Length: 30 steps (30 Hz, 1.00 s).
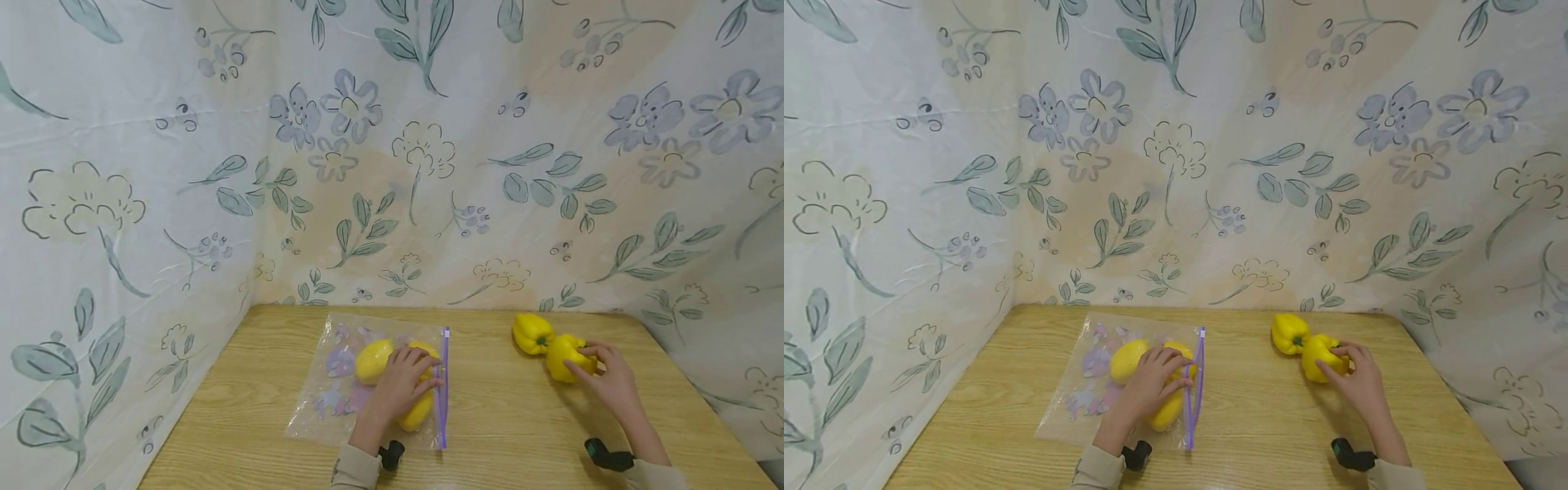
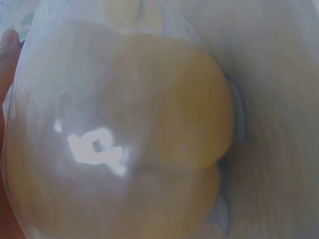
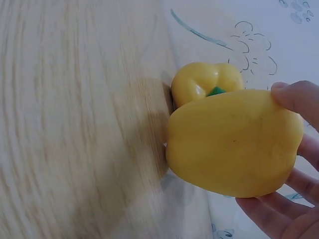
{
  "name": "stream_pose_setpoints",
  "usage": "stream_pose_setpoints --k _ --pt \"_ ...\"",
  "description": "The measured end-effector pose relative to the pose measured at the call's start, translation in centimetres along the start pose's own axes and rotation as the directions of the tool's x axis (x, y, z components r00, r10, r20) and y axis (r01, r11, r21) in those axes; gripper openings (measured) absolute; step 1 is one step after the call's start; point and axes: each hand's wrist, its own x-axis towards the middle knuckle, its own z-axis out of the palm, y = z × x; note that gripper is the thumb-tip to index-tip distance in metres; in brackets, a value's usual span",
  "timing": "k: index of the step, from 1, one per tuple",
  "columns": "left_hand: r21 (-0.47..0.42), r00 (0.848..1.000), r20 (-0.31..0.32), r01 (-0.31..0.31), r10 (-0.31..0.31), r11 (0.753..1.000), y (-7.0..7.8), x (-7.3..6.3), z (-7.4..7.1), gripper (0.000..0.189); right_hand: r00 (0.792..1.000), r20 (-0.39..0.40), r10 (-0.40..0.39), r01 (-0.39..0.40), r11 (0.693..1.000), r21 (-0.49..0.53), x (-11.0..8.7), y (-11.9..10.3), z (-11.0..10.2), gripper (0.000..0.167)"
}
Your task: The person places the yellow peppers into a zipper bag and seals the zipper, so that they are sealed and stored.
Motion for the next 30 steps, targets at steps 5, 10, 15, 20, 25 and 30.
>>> stream_pose_setpoints --k 5,10,15,20,25,30 --pt "0.008 1.000 -0.004 -0.005 0.005 1.000 0.0 0.0 -0.1 0.036 1.000 -0.014 0.010 -0.009 1.000 0.002 -0.1 -0.3 0.0 0.038" --pt "0.002 1.000 0.017 0.016 -0.016 1.000 0.1 0.1 -0.3 0.037 1.000 -0.006 0.019 -0.019 1.000 0.016 -0.2 -1.1 -0.2 0.039" --pt "-0.002 1.000 0.020 0.016 -0.016 1.000 0.2 0.0 -0.3 0.037 1.000 0.014 0.022 -0.022 0.999 0.036 -0.3 -1.9 -0.1 0.040" --pt "0.005 1.000 0.015 0.009 -0.009 1.000 0.2 0.0 -0.3 0.037 1.000 0.026 0.001 -0.003 0.998 0.063 -0.4 -2.7 0.4 0.039" --pt "0.008 1.000 0.017 0.006 -0.006 1.000 0.1 0.1 -0.2 0.037 0.999 0.036 -0.022 0.020 0.997 0.075 -0.5 -3.4 1.3 0.036" --pt "0.018 1.000 0.011 0.006 -0.006 1.000 0.1 0.1 0.0 0.038 0.998 0.036 -0.054 0.050 0.993 0.107 -0.6 -4.0 2.3 0.034"
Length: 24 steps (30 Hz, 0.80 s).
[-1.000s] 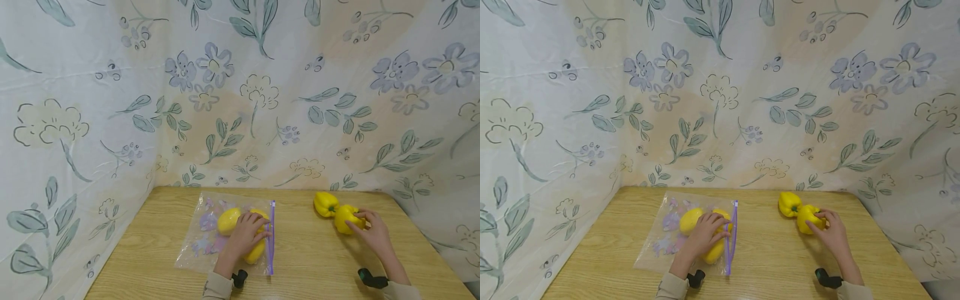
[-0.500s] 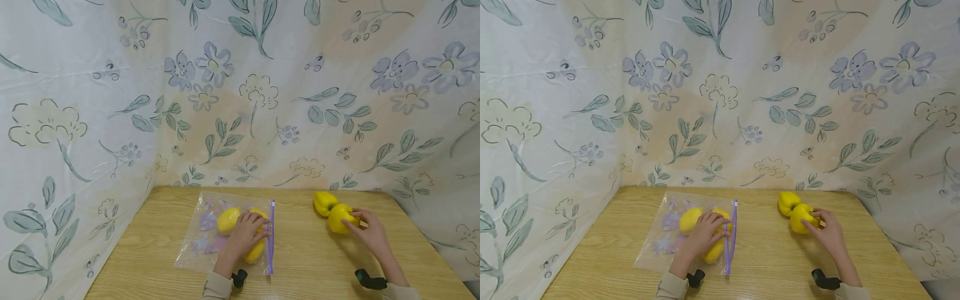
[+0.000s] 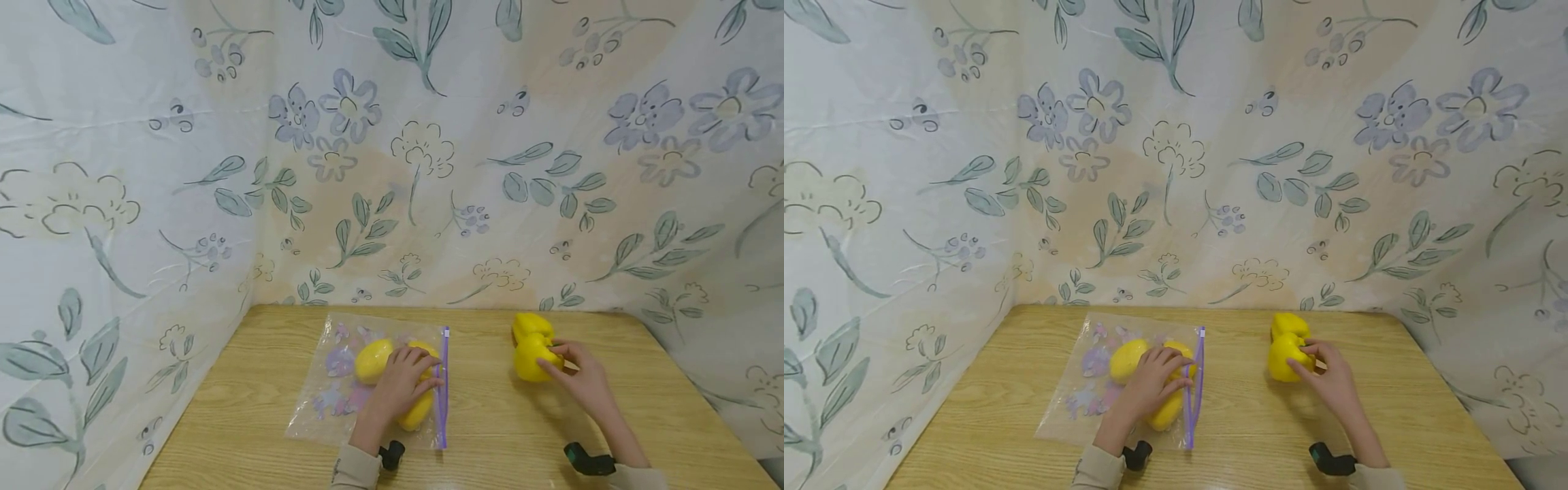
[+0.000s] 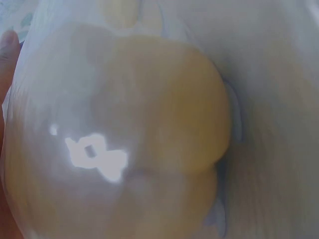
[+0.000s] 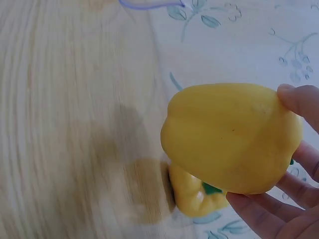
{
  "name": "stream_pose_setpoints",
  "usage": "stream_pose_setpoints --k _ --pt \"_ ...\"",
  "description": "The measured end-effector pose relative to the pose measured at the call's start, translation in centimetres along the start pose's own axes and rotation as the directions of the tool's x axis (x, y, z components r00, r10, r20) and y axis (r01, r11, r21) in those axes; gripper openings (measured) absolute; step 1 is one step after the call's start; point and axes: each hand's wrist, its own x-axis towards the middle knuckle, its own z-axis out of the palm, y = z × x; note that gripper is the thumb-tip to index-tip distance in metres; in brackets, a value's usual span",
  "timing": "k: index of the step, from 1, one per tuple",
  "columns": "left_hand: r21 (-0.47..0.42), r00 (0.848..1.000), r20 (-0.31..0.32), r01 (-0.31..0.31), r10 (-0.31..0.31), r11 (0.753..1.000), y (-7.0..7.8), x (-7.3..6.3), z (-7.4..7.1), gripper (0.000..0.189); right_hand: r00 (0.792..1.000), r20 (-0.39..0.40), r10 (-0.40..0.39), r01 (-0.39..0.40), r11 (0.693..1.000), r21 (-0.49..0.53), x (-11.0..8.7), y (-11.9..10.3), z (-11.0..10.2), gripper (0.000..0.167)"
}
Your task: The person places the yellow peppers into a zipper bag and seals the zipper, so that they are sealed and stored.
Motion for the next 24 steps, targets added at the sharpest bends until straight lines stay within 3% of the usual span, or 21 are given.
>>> stream_pose_setpoints --k 24 --pt "-0.003 0.999 -0.027 0.027 -0.028 1.000 0.3 -0.1 -0.3 0.034 0.997 0.055 -0.057 0.046 0.982 0.184 -0.8 -2.7 4.6 0.025"
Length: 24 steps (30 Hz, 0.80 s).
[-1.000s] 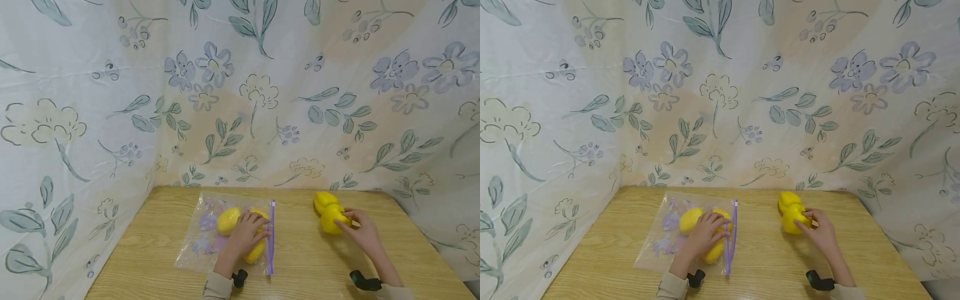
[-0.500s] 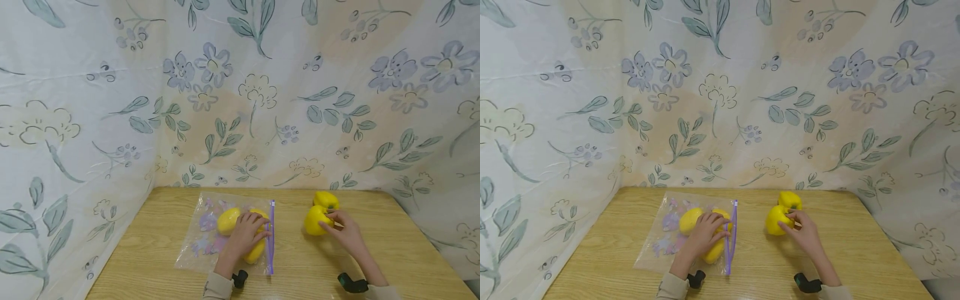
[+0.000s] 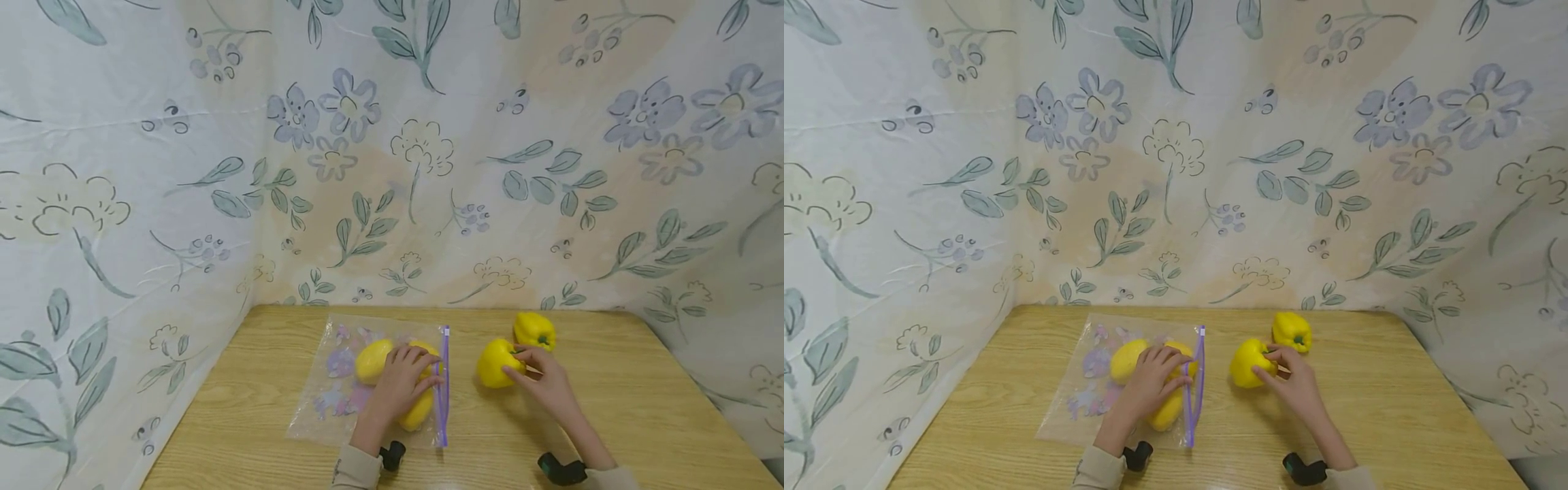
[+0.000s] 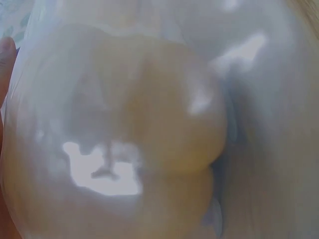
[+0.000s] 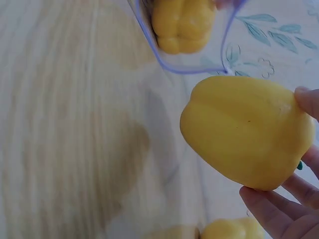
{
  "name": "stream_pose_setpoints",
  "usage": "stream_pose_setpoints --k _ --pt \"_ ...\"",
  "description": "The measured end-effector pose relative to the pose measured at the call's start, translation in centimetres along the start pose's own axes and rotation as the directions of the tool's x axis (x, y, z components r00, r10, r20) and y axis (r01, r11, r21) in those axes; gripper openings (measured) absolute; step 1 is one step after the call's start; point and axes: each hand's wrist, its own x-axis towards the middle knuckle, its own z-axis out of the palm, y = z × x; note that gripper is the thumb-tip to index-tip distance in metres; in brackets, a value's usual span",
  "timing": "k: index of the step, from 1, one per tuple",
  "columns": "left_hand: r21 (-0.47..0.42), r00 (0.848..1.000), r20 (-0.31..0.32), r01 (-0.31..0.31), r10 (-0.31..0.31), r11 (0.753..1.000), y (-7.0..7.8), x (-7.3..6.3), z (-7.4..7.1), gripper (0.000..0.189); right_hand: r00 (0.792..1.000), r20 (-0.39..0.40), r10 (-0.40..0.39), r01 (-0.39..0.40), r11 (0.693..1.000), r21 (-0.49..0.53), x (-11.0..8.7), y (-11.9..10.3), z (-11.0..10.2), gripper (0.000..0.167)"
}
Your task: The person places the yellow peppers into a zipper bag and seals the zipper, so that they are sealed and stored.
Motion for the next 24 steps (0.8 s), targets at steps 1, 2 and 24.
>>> stream_pose_setpoints --k 1,2,24 --pt "-0.002 1.000 0.000 0.001 -0.001 1.000 0.0 0.0 0.0 0.034 1.000 0.005 -0.003 0.003 1.000 0.009 -0.1 0.0 0.2 0.025" --pt "-0.003 1.000 0.000 0.001 -0.001 1.000 0.0 0.0 0.1 0.034 1.000 0.011 -0.004 0.004 1.000 0.023 -0.1 -0.1 0.4 0.025" --pt "0.013 1.000 0.002 0.007 -0.007 1.000 0.1 0.0 0.2 0.036 0.992 0.105 0.075 -0.093 0.979 0.180 -1.0 -2.4 3.4 0.023"
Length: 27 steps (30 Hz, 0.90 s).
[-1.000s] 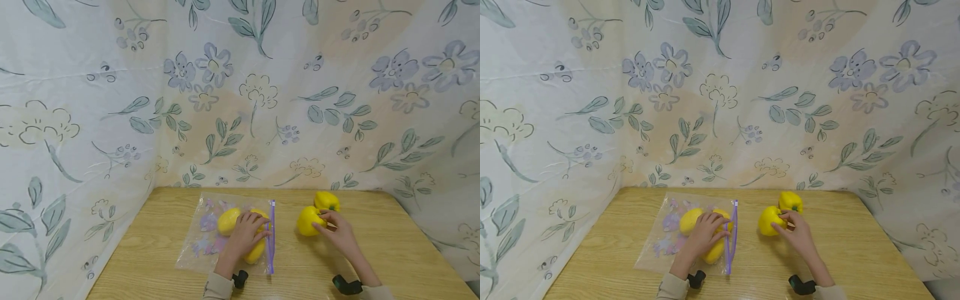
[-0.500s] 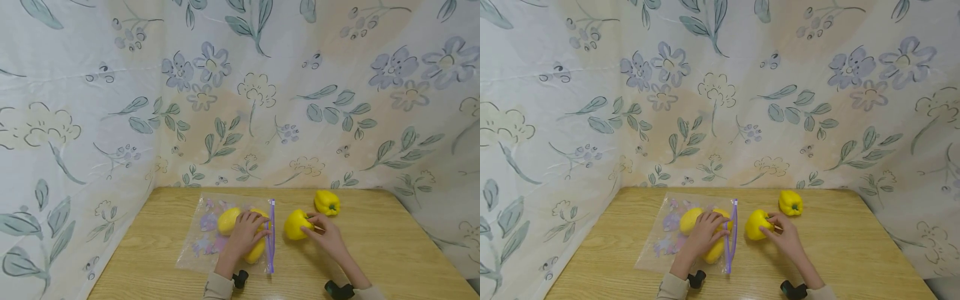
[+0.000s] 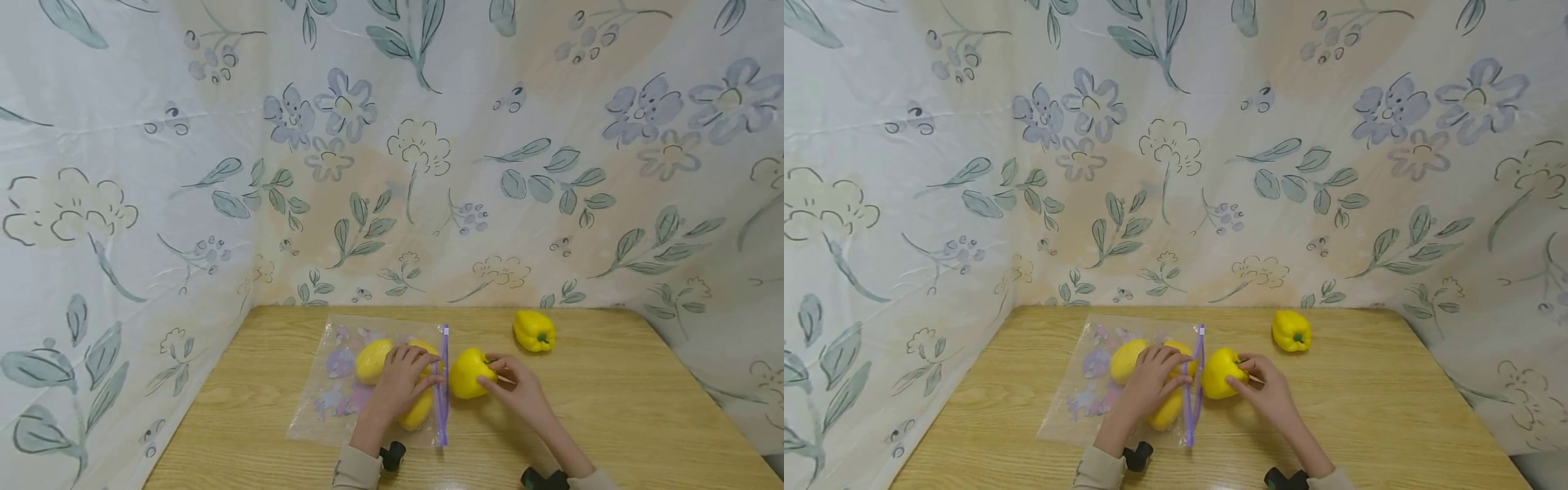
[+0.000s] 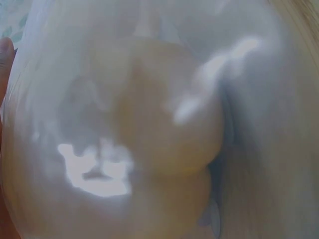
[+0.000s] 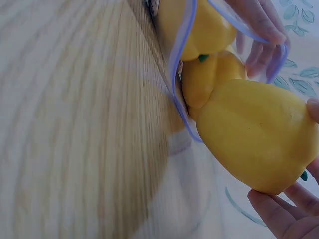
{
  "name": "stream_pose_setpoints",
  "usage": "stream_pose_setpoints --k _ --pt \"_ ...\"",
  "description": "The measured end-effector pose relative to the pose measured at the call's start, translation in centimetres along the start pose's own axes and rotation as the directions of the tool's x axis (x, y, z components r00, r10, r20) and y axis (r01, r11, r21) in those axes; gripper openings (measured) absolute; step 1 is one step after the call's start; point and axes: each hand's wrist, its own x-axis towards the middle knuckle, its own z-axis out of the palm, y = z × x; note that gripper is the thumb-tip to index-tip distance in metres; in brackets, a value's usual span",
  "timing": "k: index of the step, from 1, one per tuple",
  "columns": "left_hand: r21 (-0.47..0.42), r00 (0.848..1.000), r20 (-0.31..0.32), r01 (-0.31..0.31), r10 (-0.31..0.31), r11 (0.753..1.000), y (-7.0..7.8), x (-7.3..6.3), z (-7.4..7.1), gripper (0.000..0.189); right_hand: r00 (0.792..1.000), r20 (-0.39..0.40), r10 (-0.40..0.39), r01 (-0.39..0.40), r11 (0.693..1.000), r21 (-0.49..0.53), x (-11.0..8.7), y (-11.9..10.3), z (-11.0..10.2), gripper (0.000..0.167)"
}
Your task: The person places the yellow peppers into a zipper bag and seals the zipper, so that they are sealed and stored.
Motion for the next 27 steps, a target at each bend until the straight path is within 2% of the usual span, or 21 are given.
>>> stream_pose_setpoints --k 8,17,27 --pt "0.013 1.000 -0.015 -0.013 0.013 1.000 -0.2 0.0 0.1 0.039 1.000 0.028 0.007 -0.008 0.999 0.040 -0.2 0.5 1.1 0.022" --pt "0.008 1.000 -0.016 -0.004 0.004 1.000 -0.2 0.0 0.1 0.040 0.997 0.062 0.046 -0.051 0.995 0.082 -0.6 0.5 2.1 0.022" --pt "0.003 1.000 -0.009 0.007 -0.007 1.000 -0.3 0.0 0.4 0.036 0.995 0.088 0.047 -0.058 0.989 0.134 -0.9 0.8 2.6 0.023"
